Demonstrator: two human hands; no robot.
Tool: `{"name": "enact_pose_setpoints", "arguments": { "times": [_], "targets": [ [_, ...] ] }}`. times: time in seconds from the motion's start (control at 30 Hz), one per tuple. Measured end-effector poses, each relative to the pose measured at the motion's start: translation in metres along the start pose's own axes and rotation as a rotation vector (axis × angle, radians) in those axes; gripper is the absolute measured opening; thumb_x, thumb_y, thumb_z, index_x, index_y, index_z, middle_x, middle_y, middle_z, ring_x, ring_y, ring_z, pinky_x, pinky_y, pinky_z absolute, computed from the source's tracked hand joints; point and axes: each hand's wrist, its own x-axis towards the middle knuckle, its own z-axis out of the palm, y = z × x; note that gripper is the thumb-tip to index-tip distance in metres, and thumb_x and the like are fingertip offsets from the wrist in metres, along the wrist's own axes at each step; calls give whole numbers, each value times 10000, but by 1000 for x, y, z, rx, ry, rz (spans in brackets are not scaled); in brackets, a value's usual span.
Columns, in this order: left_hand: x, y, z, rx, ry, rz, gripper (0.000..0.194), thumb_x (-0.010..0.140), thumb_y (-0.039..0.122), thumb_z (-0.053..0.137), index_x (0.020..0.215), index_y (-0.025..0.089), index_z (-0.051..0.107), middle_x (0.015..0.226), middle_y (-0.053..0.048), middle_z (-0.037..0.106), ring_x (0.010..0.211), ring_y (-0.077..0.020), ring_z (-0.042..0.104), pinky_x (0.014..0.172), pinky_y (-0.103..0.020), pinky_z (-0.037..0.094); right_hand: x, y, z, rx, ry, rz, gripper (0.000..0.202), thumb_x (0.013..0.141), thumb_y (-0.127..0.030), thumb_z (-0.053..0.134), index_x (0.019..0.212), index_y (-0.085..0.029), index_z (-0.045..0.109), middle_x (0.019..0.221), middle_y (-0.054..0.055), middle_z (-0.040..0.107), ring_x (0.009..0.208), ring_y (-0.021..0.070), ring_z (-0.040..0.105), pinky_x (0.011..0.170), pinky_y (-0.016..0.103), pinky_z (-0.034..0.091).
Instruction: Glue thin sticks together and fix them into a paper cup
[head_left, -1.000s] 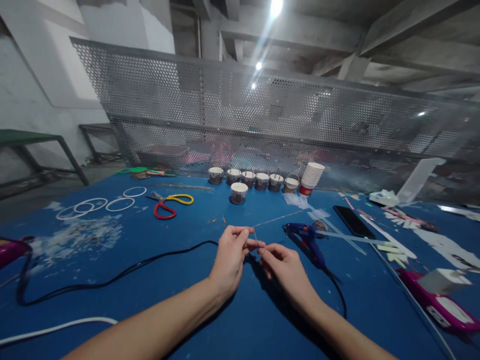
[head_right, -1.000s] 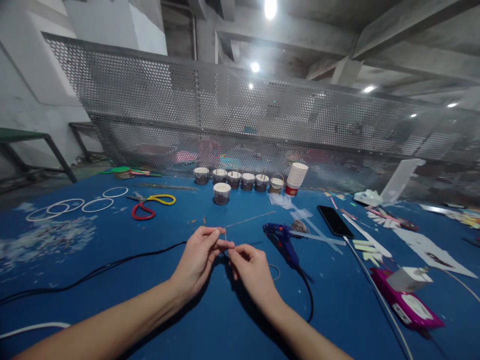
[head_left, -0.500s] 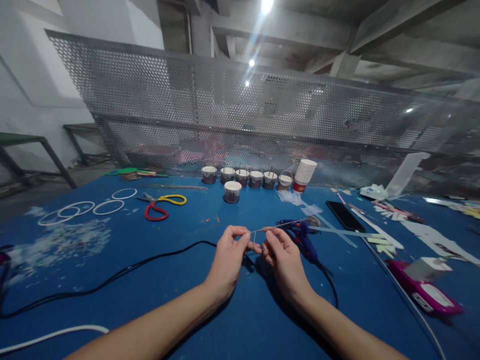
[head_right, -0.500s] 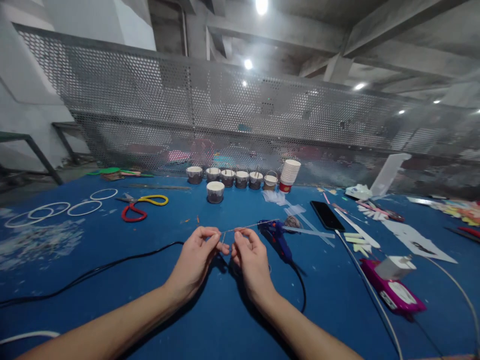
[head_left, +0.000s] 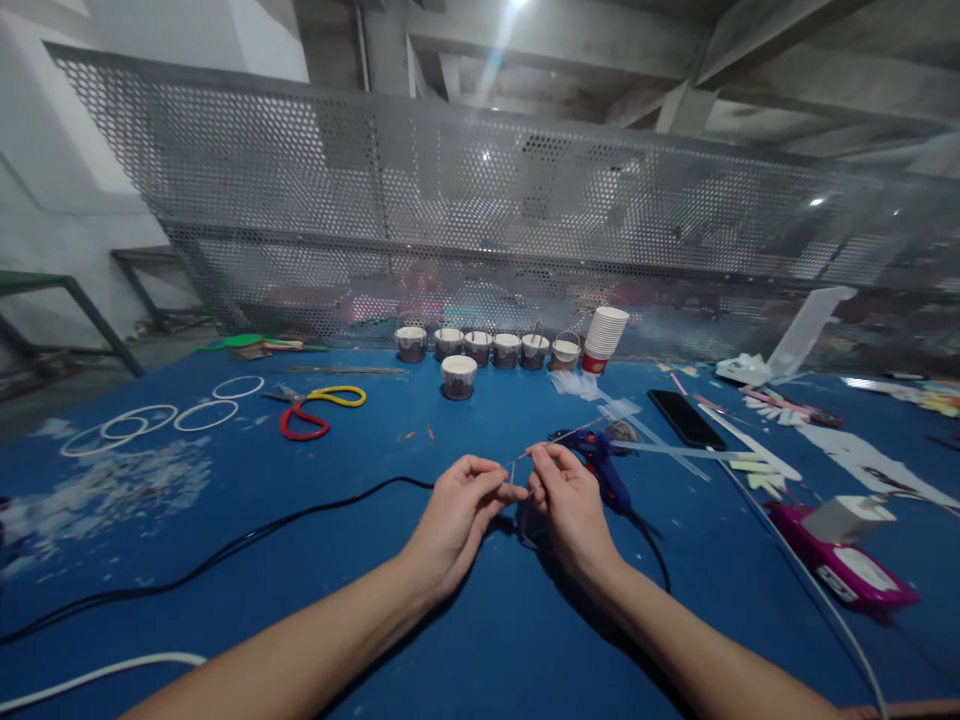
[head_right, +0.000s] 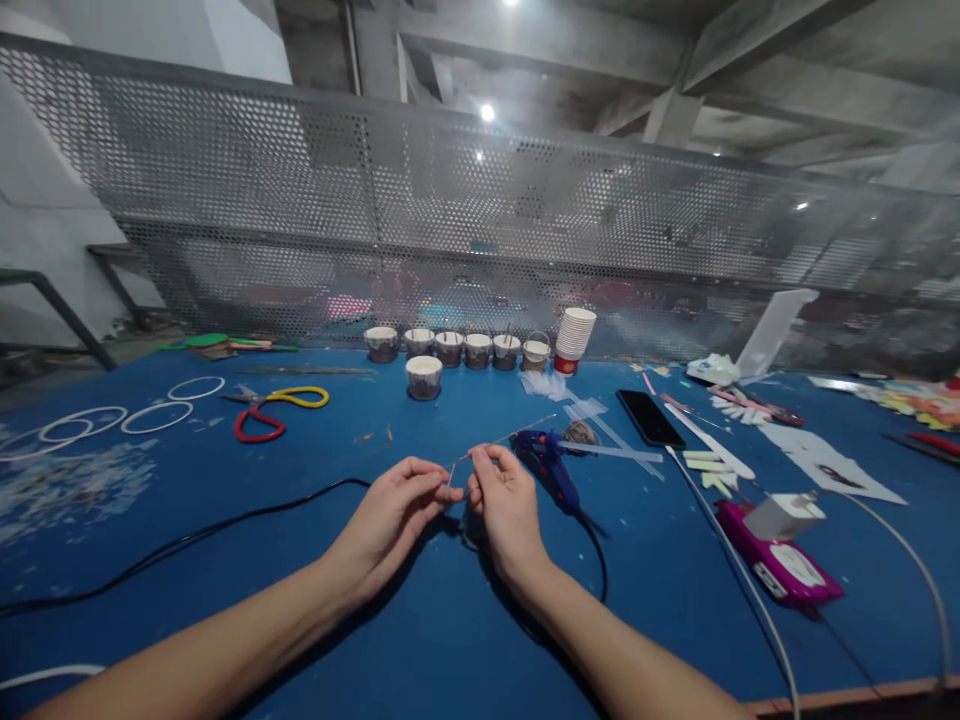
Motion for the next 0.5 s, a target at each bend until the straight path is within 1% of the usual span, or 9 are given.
{"name": "enact_pose_setpoints", "arguments": {
  "times": [0.13,0.33,0.5],
  "targets": [
    [4,0,-3,-53,-32,-108,65,677,81,596,626,120,595,605,-45,644,629,-152,654,728,-273,498,3,0,-2,-14,-19,21,299,727,-455,644,788,-172,569,465,-83,446,396,43,346,382,145,251],
    [8,2,-3,-154,7,-194,206,709,68,470,542,104,585,589,-90,647,617,-173,665,708,-275,518,4,0,-4,-6,-34,27,296,734,-450,641,789,-169,565,462,-84,431,401,48,339,387,152,246],
    [8,2,-4,-160,-28,-225,215,693,44,460,522,107,573,616,-108,665,634,-179,675,718,-271,524,5,-1,-5,9,-42,27,289,735,-444,642,786,-169,566,452,-88,429,399,46,339,390,152,252]
  ]
}}
